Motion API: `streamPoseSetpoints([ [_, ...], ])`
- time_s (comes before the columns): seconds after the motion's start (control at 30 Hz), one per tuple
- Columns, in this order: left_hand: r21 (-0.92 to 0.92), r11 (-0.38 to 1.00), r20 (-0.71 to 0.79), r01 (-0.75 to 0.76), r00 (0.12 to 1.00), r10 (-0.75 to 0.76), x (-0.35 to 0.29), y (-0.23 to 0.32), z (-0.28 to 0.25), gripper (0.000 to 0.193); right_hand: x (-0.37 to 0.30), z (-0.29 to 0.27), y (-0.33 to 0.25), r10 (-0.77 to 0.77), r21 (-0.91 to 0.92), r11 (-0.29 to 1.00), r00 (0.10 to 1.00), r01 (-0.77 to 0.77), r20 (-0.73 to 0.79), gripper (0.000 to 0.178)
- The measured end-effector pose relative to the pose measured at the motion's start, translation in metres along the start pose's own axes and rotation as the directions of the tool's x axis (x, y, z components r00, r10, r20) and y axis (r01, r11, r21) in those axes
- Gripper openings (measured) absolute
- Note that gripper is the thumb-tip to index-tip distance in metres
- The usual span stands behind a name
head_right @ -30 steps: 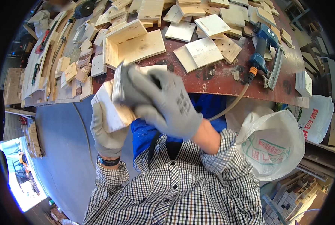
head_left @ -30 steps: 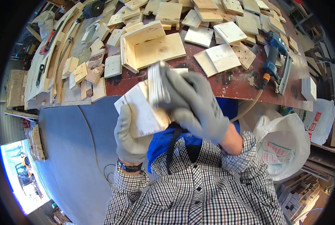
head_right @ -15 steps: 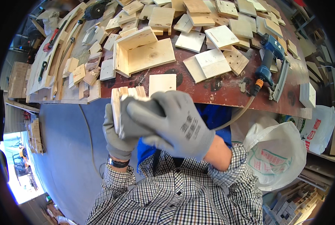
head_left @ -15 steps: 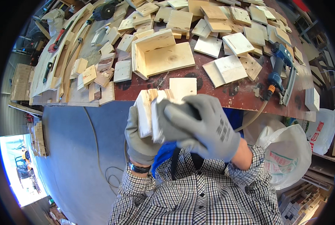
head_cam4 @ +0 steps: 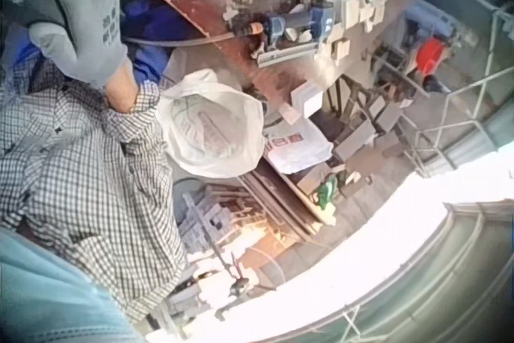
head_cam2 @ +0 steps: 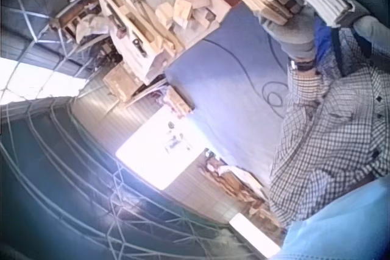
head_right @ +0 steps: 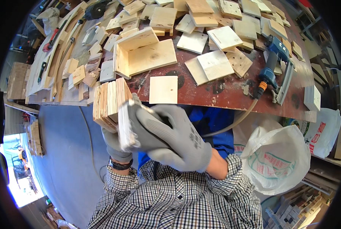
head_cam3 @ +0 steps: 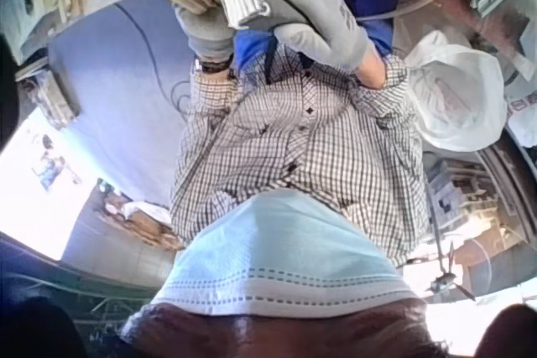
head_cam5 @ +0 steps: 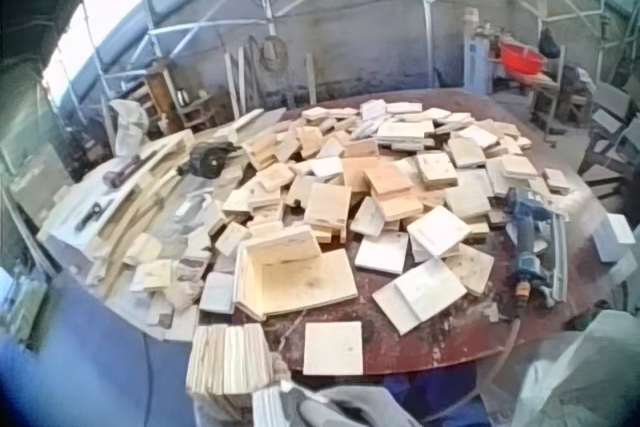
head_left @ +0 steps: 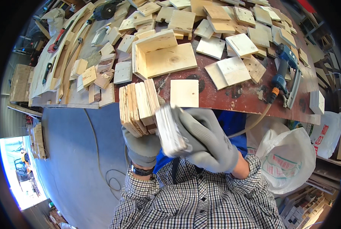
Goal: The person assembles small wooden boxes by selecting pieces from a pile, using a nail gun to fasten them, and sanding the edges with a sanding block. The person handles multiple pieces and tools throughout the process.
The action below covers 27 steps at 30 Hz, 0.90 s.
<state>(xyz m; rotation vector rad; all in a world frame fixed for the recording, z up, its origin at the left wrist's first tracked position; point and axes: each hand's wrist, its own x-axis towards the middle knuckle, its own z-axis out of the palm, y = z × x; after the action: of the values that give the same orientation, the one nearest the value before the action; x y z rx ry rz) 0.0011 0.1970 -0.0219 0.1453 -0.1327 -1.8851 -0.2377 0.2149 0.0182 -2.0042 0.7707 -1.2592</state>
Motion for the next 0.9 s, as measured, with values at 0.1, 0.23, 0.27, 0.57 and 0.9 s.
streamPoseSetpoints([
  [0.1, -0.22, 0.972, -0.122, 0.078, 0.987, -0.107, 0.013, -0.003, 0.016, 0.072, -0.003, 0.016, 0.008, 0.293, 0.524, 0.839, 0.934, -0.148, -0.205, 0.069],
  [0.23, 0.318, 0.944, -0.176, 0.087, 0.984, -0.031, 0.004, -0.013, 0.014, 0.069, 0.037, -0.004, 0.027, 0.283, 0.277, 0.937, 0.93, -0.215, -0.235, 0.064],
  [0.27, 0.698, 0.716, -0.133, 0.03, 0.987, 0.088, -0.002, -0.019, 0.01, 0.068, 0.043, -0.009, 0.029, 0.146, 0.074, 0.988, 0.974, -0.134, -0.174, 0.066],
  [0.57, 0.624, 0.781, -0.305, -0.037, 0.908, 0.287, 0.008, -0.019, 0.031, 0.072, -0.003, 0.018, 0.002, 0.373, 0.363, 0.884, 0.913, -0.294, -0.168, 0.086],
  [0.9, 0.552, 0.808, -0.265, 0.206, 0.962, -0.064, -0.002, -0.023, 0.033, 0.071, 0.032, -0.005, 0.029, 0.29, -0.023, 0.949, 0.898, -0.315, -0.33, 0.075],
])
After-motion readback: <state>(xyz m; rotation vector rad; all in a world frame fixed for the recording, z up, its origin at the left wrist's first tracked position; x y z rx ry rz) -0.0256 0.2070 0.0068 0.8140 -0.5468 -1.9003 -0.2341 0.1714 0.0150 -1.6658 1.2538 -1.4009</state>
